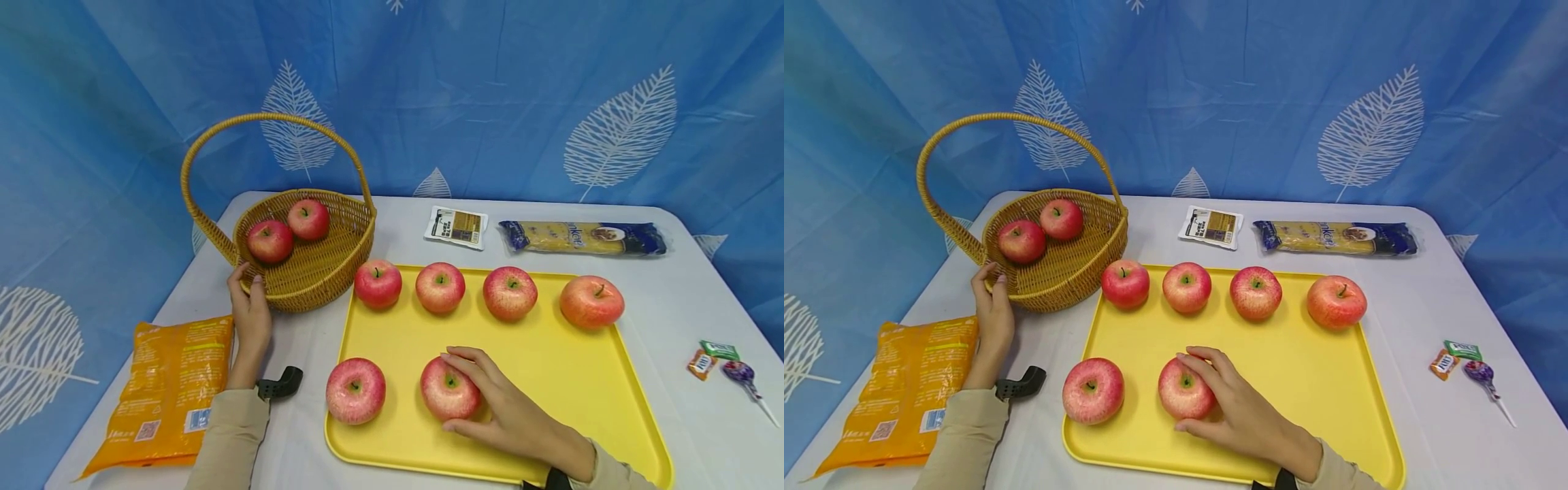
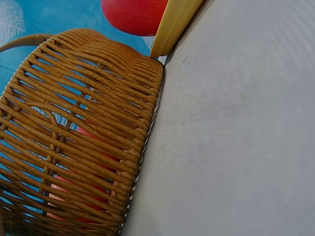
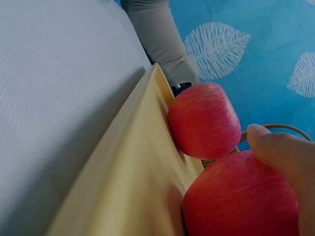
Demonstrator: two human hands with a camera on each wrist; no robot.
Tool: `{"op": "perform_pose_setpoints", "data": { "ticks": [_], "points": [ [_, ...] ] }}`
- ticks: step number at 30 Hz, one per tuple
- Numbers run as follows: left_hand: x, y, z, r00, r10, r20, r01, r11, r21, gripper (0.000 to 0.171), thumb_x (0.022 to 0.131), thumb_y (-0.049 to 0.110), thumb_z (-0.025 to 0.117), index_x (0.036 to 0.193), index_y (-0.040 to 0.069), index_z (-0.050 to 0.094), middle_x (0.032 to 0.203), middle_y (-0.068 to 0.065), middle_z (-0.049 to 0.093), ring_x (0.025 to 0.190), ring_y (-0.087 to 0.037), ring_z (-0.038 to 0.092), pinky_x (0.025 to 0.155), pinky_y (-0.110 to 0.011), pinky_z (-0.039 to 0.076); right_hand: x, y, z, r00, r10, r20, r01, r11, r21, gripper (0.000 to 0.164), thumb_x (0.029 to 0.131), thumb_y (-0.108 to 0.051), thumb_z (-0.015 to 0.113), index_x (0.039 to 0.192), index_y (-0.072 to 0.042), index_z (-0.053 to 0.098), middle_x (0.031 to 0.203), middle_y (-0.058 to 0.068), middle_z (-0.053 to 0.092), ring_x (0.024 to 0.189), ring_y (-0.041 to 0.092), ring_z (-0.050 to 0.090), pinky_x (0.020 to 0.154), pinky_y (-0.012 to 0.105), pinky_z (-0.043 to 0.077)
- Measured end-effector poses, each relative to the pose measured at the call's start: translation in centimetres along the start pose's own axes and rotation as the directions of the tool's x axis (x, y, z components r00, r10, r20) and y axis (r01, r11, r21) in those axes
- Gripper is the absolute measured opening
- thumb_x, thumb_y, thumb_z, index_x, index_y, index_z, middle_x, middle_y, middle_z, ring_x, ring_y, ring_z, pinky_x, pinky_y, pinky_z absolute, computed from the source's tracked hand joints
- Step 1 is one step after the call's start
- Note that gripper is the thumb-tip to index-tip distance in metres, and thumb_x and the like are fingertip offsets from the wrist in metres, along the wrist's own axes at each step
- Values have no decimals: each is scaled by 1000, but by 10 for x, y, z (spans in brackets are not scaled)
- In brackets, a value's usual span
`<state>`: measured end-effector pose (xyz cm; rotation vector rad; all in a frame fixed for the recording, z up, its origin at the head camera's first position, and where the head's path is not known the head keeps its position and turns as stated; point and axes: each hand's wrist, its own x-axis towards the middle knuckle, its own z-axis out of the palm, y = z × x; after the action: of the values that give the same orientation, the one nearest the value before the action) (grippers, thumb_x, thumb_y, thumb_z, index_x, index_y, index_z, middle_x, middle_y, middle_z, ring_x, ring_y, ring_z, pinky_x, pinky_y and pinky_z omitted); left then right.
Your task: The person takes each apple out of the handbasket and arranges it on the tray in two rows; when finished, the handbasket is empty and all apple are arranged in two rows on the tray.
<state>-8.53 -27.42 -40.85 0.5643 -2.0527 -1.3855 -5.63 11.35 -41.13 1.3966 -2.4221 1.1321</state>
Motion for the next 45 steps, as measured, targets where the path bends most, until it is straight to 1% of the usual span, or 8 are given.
{"op": "perform_pose_setpoints", "data": {
  "ticks": [13, 23, 28, 34, 37, 40, 43, 45],
  "points": [
    [0, -1, -1, 1000, -4, -4, 4, 1000, 3, 41, 96, 27, 34, 134, 10, 31, 145, -9, 28, 136, -18, 22, 112, -38, 16, 0, -1, 0, 999, 35, 13, -35, 999, -23, 85, 67, -43, 76, 136, -11, 38, 135, 1, 38, 122, 9, 38, 101, 5, 23],
    [1, -1, 1, 1000, -2, 6, 2, 1000, 10, 42, 96, 28, 33, 134, 11, 30, 145, -9, 28, 137, -19, 20, 113, -39, 14, -2, 1, -7, 995, 97, 39, -97, 995, 7, 82, 71, -37, 74, 138, -14, 34, 138, -2, 33, 125, 7, 35, 101, 5, 19],
    [0, -2, 0, 1000, 2, 2, -2, 1000, 9, 41, 96, 27, 33, 134, 10, 30, 145, -8, 28, 137, -18, 20, 113, -39, 14, 1, 2, -15, 988, 148, 45, -152, 985, 88, 74, 76, -24, 71, 139, -18, 32, 136, -1, 35, 125, 7, 34, 102, 6, 20],
    [0, -3, 0, 1000, 0, -7, 0, 1000, 6, 41, 96, 27, 35, 133, 11, 31, 144, -8, 29, 136, -19, 22, 112, -40, 16, 12, 3, -26, 971, 239, -27, -230, 953, 196, 57, 82, -8, 64, 133, -17, 41, 129, 0, 46, 119, 7, 42, 99, 12, 32],
    [-1, -3, -1, 1000, 2, -9, -2, 1000, 5, 41, 96, 27, 35, 133, 10, 31, 143, -8, 30, 136, -19, 23, 111, -40, 17, 21, 4, -32, 965, 253, -71, -233, 948, 215, 51, 82, -5, 63, 129, -17, 47, 125, 0, 49, 116, 4, 44, 96, 12, 35],
    [0, -3, -1, 1000, 2, -9, -2, 1000, 5, 41, 96, 27, 35, 134, 10, 31, 144, -8, 30, 136, -19, 23, 111, -40, 17, 31, 6, -37, 965, 236, -111, -208, 954, 217, 47, 81, -3, 63, 125, -16, 52, 123, 2, 52, 114, 2, 46, 95, 13, 37],
    [0, -3, 0, 1000, -4, -8, 4, 1000, 7, 41, 96, 27, 35, 134, 11, 31, 144, -8, 30, 136, -19, 23, 111, -39, 17, 42, 9, -43, 968, 224, -115, -189, 949, 252, 43, 82, -2, 62, 123, -12, 53, 123, 6, 52, 115, 2, 46, 95, 14, 38],
    [0, -3, 0, 1000, -5, -8, 5, 1000, 8, 41, 96, 27, 35, 134, 11, 31, 144, -8, 30, 136, -18, 23, 112, -39, 17, 50, 12, -45, 967, 236, -91, -198, 929, 313, 40, 84, -2, 60, 123, -7, 53, 123, 11, 52, 115, 4, 47, 95, 15, 39]
  ]
}}
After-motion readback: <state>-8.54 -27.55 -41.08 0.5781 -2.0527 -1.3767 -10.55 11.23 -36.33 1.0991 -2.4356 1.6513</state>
